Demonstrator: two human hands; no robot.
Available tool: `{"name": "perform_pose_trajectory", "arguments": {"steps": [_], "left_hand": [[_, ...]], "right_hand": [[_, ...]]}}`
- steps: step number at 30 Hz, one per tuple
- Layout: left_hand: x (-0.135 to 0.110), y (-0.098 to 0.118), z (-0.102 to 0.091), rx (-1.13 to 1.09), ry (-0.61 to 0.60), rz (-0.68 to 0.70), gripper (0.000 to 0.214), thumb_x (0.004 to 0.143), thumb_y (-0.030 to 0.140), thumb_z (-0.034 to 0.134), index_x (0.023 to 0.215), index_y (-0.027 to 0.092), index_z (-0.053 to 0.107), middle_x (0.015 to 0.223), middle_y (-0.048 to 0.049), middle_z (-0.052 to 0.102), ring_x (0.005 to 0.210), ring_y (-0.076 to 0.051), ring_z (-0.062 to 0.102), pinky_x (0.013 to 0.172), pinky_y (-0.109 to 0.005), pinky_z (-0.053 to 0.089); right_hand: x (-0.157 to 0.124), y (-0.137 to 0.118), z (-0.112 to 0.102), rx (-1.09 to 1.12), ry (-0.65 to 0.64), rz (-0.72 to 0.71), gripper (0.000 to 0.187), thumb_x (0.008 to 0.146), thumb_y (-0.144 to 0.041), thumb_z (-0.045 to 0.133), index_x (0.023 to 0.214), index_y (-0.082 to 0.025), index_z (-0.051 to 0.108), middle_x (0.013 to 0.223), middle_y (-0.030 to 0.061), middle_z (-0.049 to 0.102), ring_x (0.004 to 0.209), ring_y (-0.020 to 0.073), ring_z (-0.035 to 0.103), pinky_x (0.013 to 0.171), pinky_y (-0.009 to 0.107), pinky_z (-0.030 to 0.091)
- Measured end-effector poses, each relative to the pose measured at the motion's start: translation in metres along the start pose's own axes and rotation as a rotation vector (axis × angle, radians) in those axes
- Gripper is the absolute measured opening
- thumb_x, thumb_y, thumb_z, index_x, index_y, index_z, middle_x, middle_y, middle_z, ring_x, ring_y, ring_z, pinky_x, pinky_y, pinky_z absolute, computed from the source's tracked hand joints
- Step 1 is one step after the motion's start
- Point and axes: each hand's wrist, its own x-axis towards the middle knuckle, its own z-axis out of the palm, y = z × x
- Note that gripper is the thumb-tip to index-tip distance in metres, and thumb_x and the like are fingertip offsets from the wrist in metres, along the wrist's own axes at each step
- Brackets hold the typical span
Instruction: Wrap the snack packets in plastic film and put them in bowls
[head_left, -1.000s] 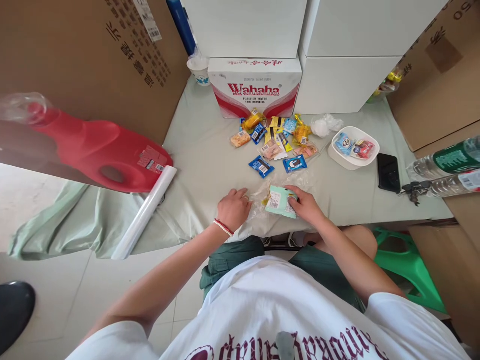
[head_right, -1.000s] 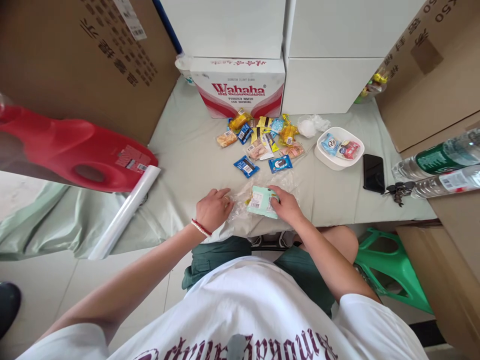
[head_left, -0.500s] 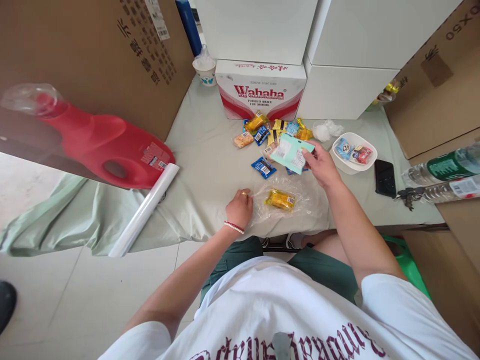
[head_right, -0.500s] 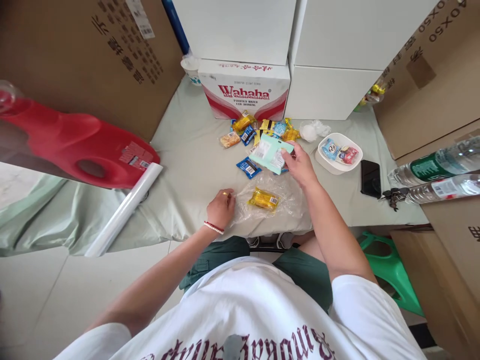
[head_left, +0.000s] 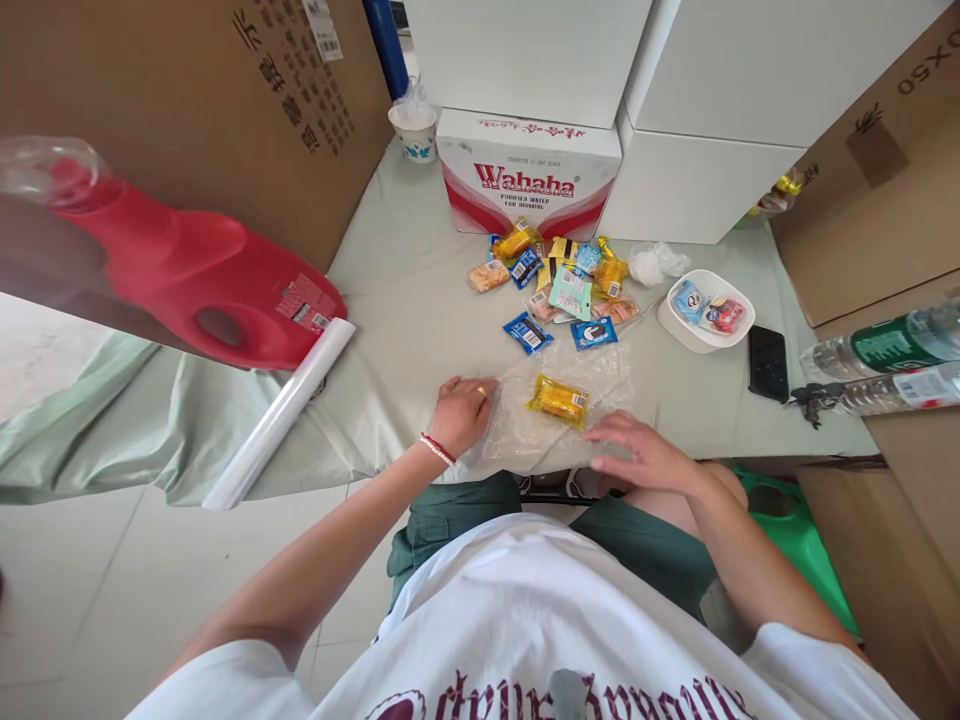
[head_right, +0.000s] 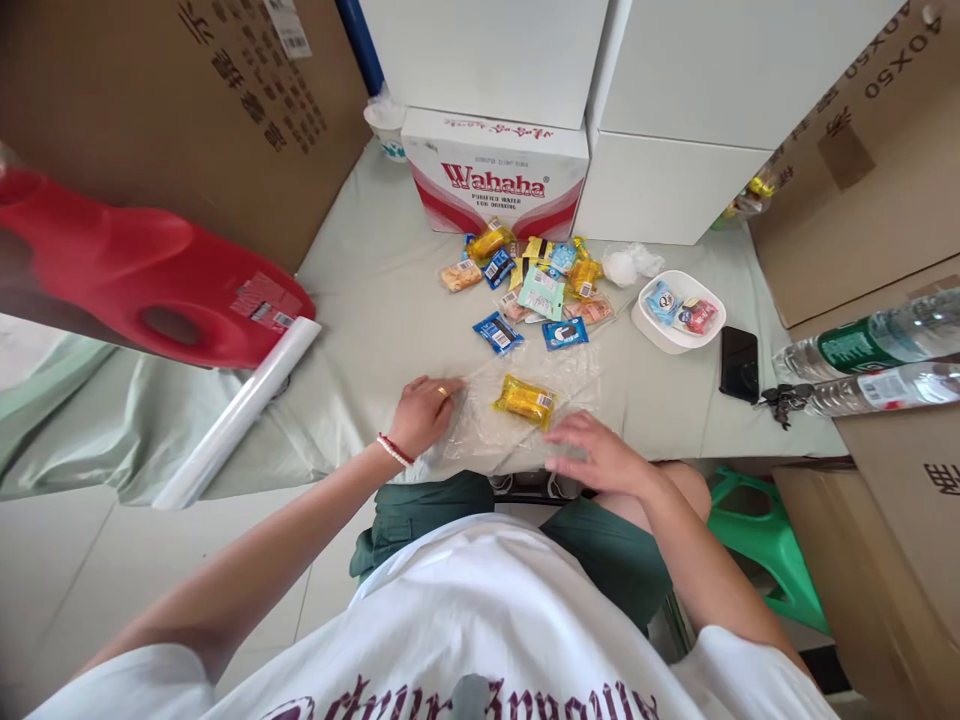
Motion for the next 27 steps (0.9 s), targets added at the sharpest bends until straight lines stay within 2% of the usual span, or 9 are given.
{"name": "perform_pose_trajectory", "arguments": {"steps": [4,7,10,13,16,20,22,24,27], "left_hand": [[0.005,0.013,0.001,0.02,0.021,-0.071,0.039,0.102,0.03,0.041,0.13,0.025,0.068,0.14,-0.0117,0.069,0.139,-0.029,0.057,0.124,-0.064,0.025],[0.0,0.02,0.006,0.089,-0.013,-0.087,0.043,0.103,0.037,0.045,0.141,0.026,0.062,0.153,-0.0133,0.059,0.147,-0.033,0.048,0.123,-0.076,0.012],[-0.006,0.018,0.013,0.132,-0.044,-0.079,0.05,0.103,0.037,0.043,0.151,0.027,0.053,0.162,-0.0141,0.05,0.152,-0.033,0.042,0.123,-0.078,0.008],[-0.01,0.013,0.016,0.144,-0.043,-0.082,0.052,0.104,0.037,0.041,0.155,0.027,0.049,0.165,-0.0145,0.044,0.155,-0.032,0.038,0.124,-0.075,0.009],[-0.017,0.007,0.01,0.149,0.052,-0.044,0.053,0.103,0.035,0.044,0.154,0.023,0.05,0.168,-0.0161,0.038,0.159,-0.034,0.031,0.126,-0.072,0.01],[-0.038,-0.005,-0.009,0.025,-0.021,0.383,0.053,0.102,0.039,0.051,0.153,0.028,0.05,0.159,-0.0112,0.054,0.153,-0.029,0.042,0.131,-0.06,0.013],[-0.049,-0.008,-0.017,-0.048,-0.097,0.526,0.057,0.099,0.045,0.057,0.153,0.027,0.05,0.154,-0.0114,0.059,0.148,-0.028,0.049,0.131,-0.055,0.02],[-0.054,-0.006,-0.021,-0.072,-0.068,0.54,0.047,0.1,0.041,0.058,0.144,0.025,0.058,0.146,-0.0117,0.065,0.143,-0.027,0.055,0.126,-0.052,0.031],[-0.045,0.011,-0.018,-0.055,0.07,0.486,0.027,0.103,0.027,0.052,0.123,0.024,0.07,0.125,-0.0089,0.076,0.13,-0.024,0.063,0.11,-0.044,0.047]], "right_hand": [[0.05,-0.003,-0.012,-0.204,0.208,0.137,0.043,0.101,-0.052,0.057,0.128,-0.021,0.07,0.117,0.0138,0.07,0.11,0.0308,0.057,0.099,0.045,0.047],[0.084,-0.014,-0.001,-0.457,0.044,0.167,0.046,0.092,-0.047,0.071,0.129,-0.02,0.069,0.119,0.0163,0.068,0.114,0.0357,0.052,0.095,0.046,0.044],[0.096,-0.025,0.012,-0.583,-0.03,0.072,0.033,0.094,-0.03,0.067,0.125,-0.02,0.069,0.118,0.0164,0.068,0.117,0.0352,0.049,0.096,0.046,0.04],[0.092,-0.026,0.015,-0.575,-0.048,0.003,0.036,0.094,-0.025,0.065,0.13,-0.02,0.067,0.128,0.0163,0.065,0.123,0.0347,0.048,0.101,0.048,0.038],[0.074,-0.017,0.012,-0.486,-0.022,-0.01,0.045,0.096,-0.03,0.067,0.139,-0.02,0.063,0.145,0.0171,0.058,0.133,0.0358,0.045,0.112,0.054,0.034],[0.017,0.0,0.01,-0.209,0.114,-0.157,0.061,0.096,-0.052,0.068,0.149,-0.024,0.055,0.152,0.0156,0.052,0.141,0.0329,0.044,0.118,0.054,0.039],[-0.011,0.008,0.008,-0.068,0.132,-0.21,0.059,0.096,-0.055,0.067,0.147,-0.027,0.058,0.146,0.013,0.058,0.136,0.0295,0.051,0.113,0.049,0.047],[-0.024,0.017,0.001,0.001,0.18,-0.162,0.04,0.101,-0.05,0.06,0.135,-0.029,0.067,0.129,0.0094,0.069,0.122,0.0259,0.062,0.104,0.044,0.055],[0.003,0.03,-0.014,-0.088,0.344,0.019,0.033,0.107,-0.041,0.047,0.118,-0.027,0.075,0.105,0.0073,0.075,0.101,0.025,0.069,0.094,0.043,0.057]]}}
